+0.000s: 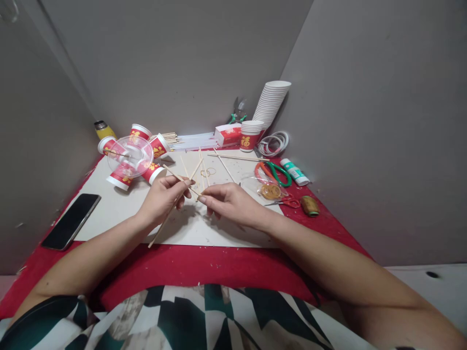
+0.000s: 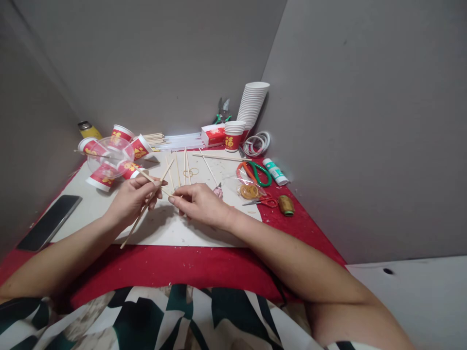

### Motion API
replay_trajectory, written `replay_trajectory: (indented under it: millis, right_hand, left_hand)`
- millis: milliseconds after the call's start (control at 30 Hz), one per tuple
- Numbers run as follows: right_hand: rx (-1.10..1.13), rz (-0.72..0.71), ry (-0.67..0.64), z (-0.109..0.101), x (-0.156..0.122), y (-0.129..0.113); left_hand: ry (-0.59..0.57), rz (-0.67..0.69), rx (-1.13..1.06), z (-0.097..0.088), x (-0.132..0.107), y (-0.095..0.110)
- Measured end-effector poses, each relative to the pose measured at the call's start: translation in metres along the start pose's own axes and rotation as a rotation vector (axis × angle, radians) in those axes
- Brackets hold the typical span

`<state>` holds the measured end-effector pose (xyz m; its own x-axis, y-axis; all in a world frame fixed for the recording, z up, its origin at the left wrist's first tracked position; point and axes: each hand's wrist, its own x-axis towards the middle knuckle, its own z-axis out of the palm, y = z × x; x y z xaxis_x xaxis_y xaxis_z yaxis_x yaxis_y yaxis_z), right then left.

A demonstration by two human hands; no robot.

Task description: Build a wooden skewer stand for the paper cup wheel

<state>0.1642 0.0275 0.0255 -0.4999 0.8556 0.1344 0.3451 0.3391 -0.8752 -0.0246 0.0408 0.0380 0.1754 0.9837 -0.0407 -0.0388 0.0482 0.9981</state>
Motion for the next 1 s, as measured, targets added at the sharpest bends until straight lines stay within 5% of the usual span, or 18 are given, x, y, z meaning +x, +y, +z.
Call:
replay_trajectory:
  millis: [233,467,733,1000]
  right_hand:
    - [-0.053,0.018,0.131,-0.047,-0.003,-0.006]
    - [-0.202,0.066,0.365,-0.082,0.006,0.019]
    - [-0.427,0.148,0.333,-0.090,0.016,0.049]
    - [-0.558,0.126,0.270,-0.086,0.016,0.051]
  left_hand:
    - [-0.015,-0.059,-0.016,-0.012,0.008,0.006]
    - [-0.159,-0.227,0.141,-0.013,0.019,-0.018]
    - [-0.199,-0.337,0.208,-0.019,0.030,-0.035]
    - [-0.225,-0.331,0.175,-0.022,0.033,-0.042]
